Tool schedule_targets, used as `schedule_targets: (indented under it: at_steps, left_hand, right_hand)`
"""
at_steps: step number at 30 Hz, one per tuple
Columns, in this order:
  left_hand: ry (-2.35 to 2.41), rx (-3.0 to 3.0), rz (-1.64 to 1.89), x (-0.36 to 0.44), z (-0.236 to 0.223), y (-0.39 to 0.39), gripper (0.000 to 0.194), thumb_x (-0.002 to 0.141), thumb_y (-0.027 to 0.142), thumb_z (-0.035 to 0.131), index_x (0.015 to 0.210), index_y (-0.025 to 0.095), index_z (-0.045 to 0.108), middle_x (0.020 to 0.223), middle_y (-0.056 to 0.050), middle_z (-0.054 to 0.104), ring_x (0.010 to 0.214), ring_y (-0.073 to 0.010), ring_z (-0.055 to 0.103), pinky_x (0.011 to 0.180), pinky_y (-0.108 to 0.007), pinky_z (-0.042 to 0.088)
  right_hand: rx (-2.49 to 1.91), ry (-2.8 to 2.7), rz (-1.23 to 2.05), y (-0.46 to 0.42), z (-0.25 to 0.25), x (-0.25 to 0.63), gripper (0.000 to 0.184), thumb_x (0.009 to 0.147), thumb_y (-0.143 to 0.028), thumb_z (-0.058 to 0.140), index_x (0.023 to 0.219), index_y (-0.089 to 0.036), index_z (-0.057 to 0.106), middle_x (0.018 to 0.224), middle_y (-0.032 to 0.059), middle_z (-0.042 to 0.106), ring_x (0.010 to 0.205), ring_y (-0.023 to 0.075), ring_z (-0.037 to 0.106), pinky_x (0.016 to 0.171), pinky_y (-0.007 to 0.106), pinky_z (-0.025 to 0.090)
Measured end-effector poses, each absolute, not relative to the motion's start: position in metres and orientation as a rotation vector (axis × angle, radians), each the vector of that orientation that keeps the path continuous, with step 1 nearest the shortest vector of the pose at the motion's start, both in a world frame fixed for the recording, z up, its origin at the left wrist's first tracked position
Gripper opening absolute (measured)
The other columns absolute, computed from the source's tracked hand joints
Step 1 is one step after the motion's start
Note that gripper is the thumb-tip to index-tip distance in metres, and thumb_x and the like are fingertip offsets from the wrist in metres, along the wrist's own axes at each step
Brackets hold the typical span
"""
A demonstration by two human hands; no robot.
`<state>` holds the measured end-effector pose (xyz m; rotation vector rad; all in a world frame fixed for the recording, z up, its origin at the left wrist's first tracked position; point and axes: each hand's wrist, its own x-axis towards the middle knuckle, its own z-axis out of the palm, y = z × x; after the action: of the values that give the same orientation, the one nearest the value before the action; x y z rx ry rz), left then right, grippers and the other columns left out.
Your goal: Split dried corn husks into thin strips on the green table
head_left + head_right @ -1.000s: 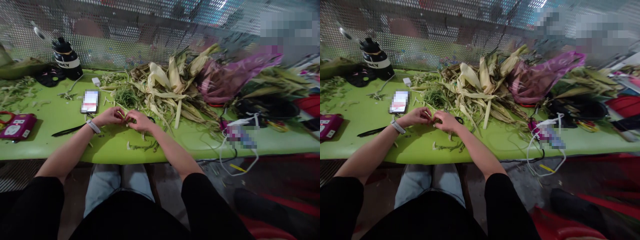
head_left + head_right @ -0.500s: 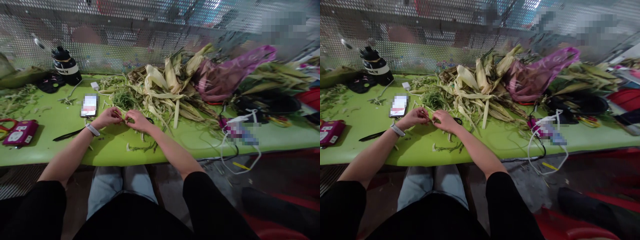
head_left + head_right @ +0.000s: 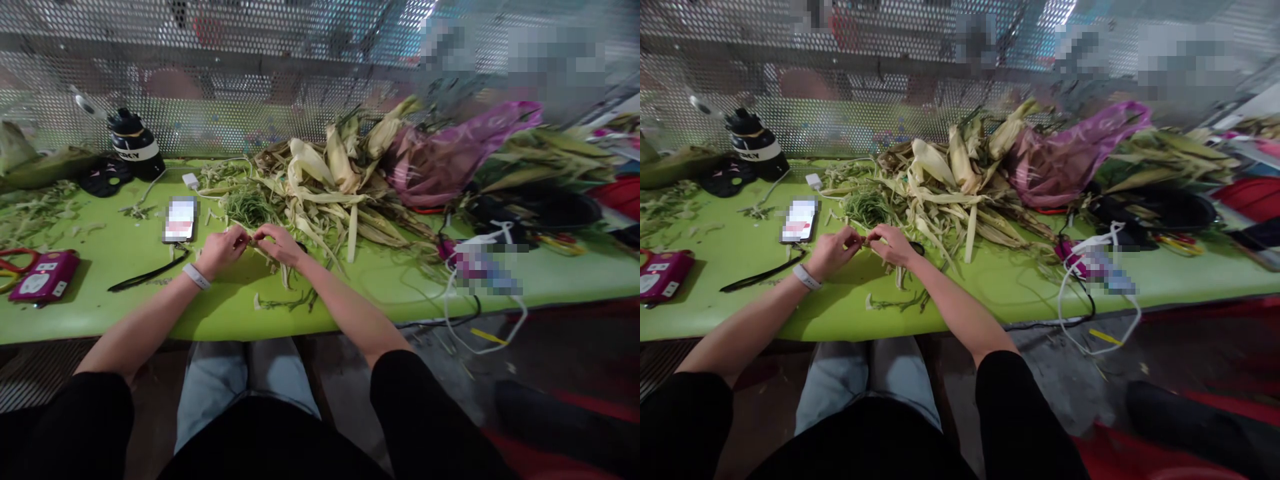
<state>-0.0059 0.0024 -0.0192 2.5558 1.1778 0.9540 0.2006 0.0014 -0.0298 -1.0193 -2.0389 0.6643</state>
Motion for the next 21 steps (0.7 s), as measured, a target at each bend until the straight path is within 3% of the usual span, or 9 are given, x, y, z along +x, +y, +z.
schedule_targets:
  at_steps: [4, 8, 14, 21]
  left_hand:
    - [1.176, 2.58, 0.957, -0.005, -0.028, 0.005, 0.01, 0.087, 0.026, 0.058, 0.089, 0.019, 0.065, 0.072, -0.004, 0.072, 0.058, -0.0138, 0.063, 0.057, -0.023, 0.042]
    - [1.159, 2.579, 0.947, -0.004, -0.032, 0.008, 0.01, 0.087, 0.025, 0.058, 0.089, 0.019, 0.065, 0.075, -0.003, 0.072, 0.062, -0.0145, 0.064, 0.062, -0.024, 0.044]
    - [1.127, 2.605, 1.009, -0.006, -0.035, 0.012, 0.01, 0.089, 0.027, 0.057, 0.089, 0.02, 0.065, 0.077, -0.005, 0.072, 0.064, -0.0148, 0.064, 0.064, -0.024, 0.044]
    - [1.034, 2.73, 1.07, -0.006, -0.039, 0.014, 0.016, 0.093, 0.03, 0.054, 0.091, 0.019, 0.066, 0.079, -0.007, 0.073, 0.065, -0.0158, 0.065, 0.064, -0.025, 0.045]
  right_hand:
    - [-1.13, -1.828, 0.873, 0.007, -0.034, 0.199, 0.016, 0.085, -0.03, 0.056, 0.081, -0.017, 0.064, 0.086, 0.0024, 0.065, 0.087, 0.0169, 0.059, 0.087, 0.033, 0.045]
    - [-1.183, -1.578, 1.124, 0.012, -0.039, 0.196, 0.013, 0.078, -0.024, 0.064, 0.088, -0.017, 0.061, 0.081, -0.0004, 0.066, 0.081, 0.0148, 0.061, 0.083, 0.031, 0.048]
    - [-1.058, -1.594, 1.342, 0.011, -0.036, 0.201, 0.022, 0.078, -0.021, 0.068, 0.099, -0.016, 0.069, 0.097, 0.003, 0.073, 0.091, 0.014, 0.065, 0.095, 0.034, 0.048]
    - [-1.047, -1.539, 1.465, 0.012, -0.036, 0.203, 0.024, 0.074, -0.022, 0.077, 0.097, -0.015, 0.071, 0.096, 0.0036, 0.073, 0.088, 0.0133, 0.065, 0.093, 0.033, 0.05]
